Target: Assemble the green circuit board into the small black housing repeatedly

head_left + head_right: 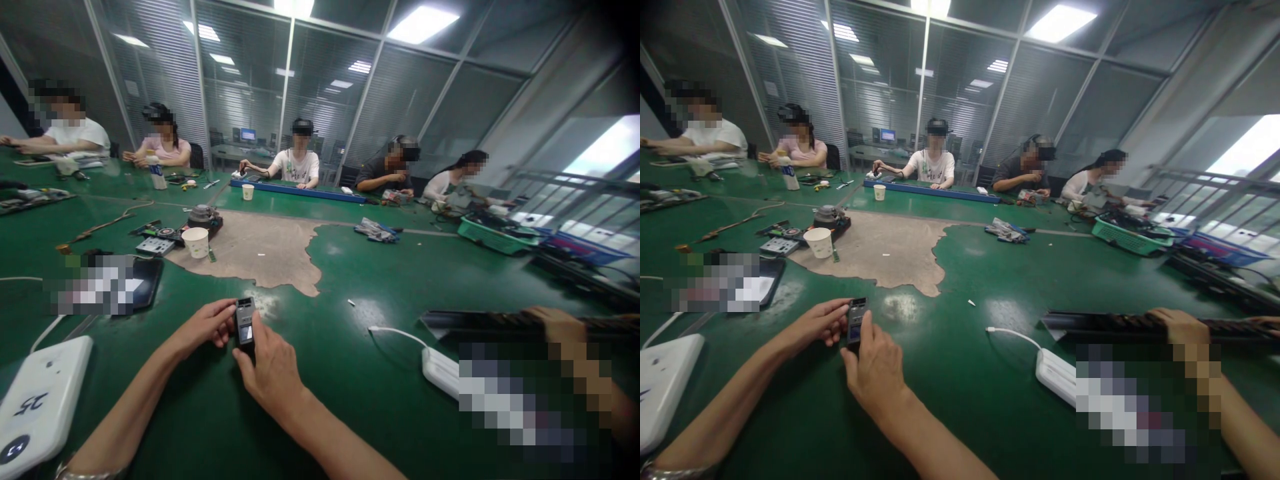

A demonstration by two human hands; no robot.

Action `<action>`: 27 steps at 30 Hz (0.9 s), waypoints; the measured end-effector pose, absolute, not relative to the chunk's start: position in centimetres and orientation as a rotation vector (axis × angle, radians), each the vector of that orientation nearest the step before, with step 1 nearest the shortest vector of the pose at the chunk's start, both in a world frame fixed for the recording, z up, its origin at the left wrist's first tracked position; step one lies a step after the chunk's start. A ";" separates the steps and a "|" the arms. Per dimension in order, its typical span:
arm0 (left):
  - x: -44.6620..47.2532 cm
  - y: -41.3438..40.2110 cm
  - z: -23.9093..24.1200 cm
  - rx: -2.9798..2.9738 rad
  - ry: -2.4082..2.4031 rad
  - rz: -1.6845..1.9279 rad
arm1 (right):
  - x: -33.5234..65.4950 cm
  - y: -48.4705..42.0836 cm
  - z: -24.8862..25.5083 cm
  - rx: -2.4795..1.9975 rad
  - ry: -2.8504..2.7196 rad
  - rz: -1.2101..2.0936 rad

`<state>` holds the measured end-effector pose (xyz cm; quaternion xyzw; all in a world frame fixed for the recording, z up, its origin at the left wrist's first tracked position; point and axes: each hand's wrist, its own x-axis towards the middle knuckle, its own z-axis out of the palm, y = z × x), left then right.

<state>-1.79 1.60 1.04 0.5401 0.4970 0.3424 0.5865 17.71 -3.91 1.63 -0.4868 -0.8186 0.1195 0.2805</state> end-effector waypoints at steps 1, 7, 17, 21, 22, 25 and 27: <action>-1.7 1.6 1.2 1.280 1.169 0.787 | 17.7 -3.9 1.7 -1.304 -2.187 0.317; -1.7 1.6 1.4 1.268 1.145 0.765 | 17.4 -3.7 2.0 -1.277 -2.188 0.307; -1.6 1.7 1.0 1.182 1.131 0.797 | 17.2 -3.5 1.4 -1.320 -2.155 0.341; -1.8 1.7 0.8 1.142 1.120 0.810 | 17.4 -3.3 1.4 -1.273 -2.090 0.385; -1.8 1.7 0.8 1.130 1.114 0.813 | 17.4 -3.3 1.4 -1.262 -2.069 0.390; -1.9 1.6 0.8 1.118 1.087 0.817 | 17.4 -3.2 1.8 -1.229 -2.006 0.396; -1.9 1.6 0.9 1.142 1.081 0.809 | 17.5 -3.2 2.3 -1.204 -1.968 0.398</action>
